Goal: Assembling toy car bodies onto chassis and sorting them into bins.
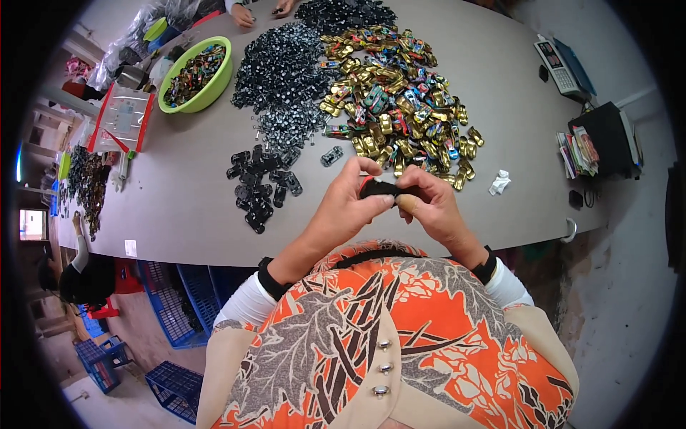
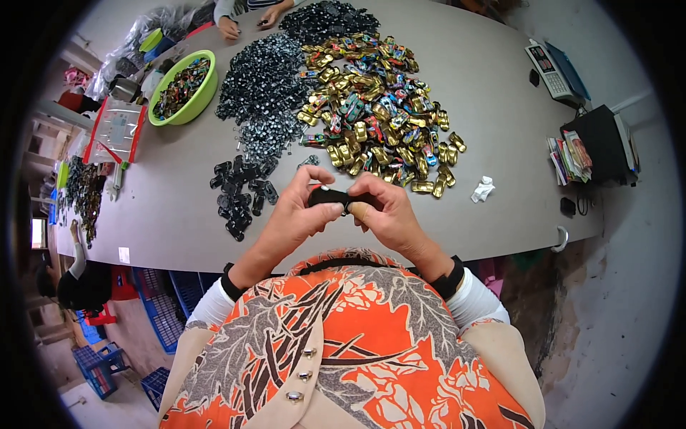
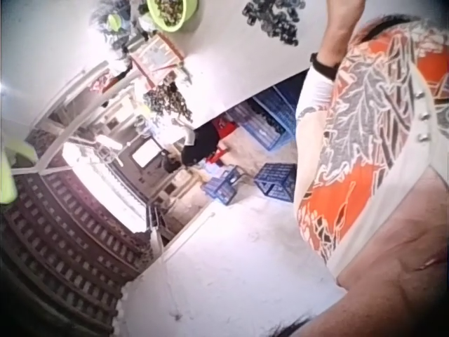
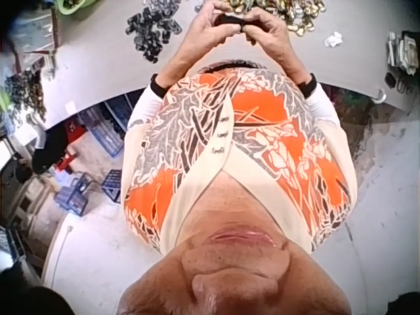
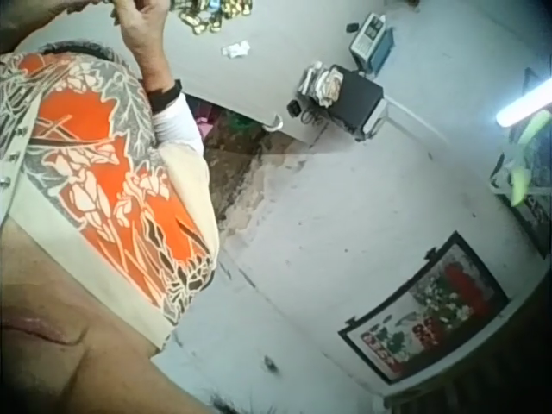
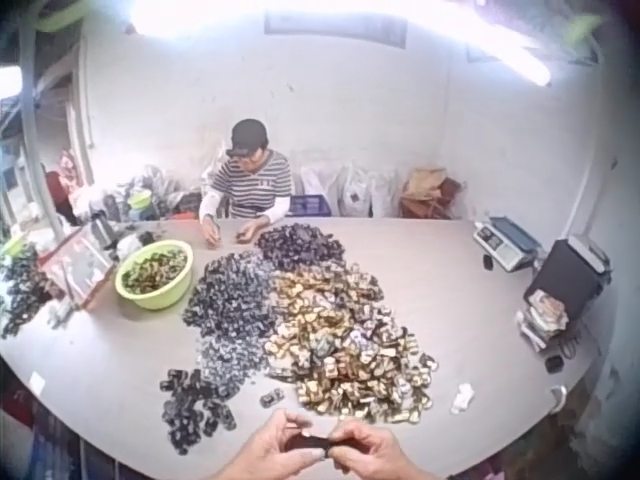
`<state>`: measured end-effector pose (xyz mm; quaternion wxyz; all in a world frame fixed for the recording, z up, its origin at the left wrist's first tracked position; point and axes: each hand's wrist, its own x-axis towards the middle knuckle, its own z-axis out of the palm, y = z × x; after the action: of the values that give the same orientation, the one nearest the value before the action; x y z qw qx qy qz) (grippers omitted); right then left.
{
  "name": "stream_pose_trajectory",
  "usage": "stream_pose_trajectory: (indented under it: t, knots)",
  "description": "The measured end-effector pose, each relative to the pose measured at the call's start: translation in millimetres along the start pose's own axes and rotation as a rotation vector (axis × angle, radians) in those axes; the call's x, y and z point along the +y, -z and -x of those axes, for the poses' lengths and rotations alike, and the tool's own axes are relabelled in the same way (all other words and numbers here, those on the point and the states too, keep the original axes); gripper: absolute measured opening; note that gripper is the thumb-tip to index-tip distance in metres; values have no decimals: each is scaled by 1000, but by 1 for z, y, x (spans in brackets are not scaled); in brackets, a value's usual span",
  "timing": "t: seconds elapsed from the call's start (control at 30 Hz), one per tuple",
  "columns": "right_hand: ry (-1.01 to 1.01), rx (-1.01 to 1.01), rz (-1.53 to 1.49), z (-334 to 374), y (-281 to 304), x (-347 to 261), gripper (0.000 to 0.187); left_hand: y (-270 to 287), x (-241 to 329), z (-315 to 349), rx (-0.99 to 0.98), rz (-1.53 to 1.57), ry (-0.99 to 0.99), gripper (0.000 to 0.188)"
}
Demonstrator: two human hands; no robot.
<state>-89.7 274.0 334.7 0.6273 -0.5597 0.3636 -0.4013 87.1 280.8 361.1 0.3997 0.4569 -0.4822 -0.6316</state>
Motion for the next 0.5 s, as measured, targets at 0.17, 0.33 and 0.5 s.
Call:
stream_pose_trajectory:
  t: [0.17,0.33,0.5]
  knots:
    - [-97,17,-144,2,-14,-1,12,10,-23,-10,93,170,-2,19]
    - [-12,32,84,-10,15,-6,5,12,-26,-5,4,245,-148,18]
    - [252,-52,239,-22,7,-24,5,18,-19,-1,-42,-153,-249,16]
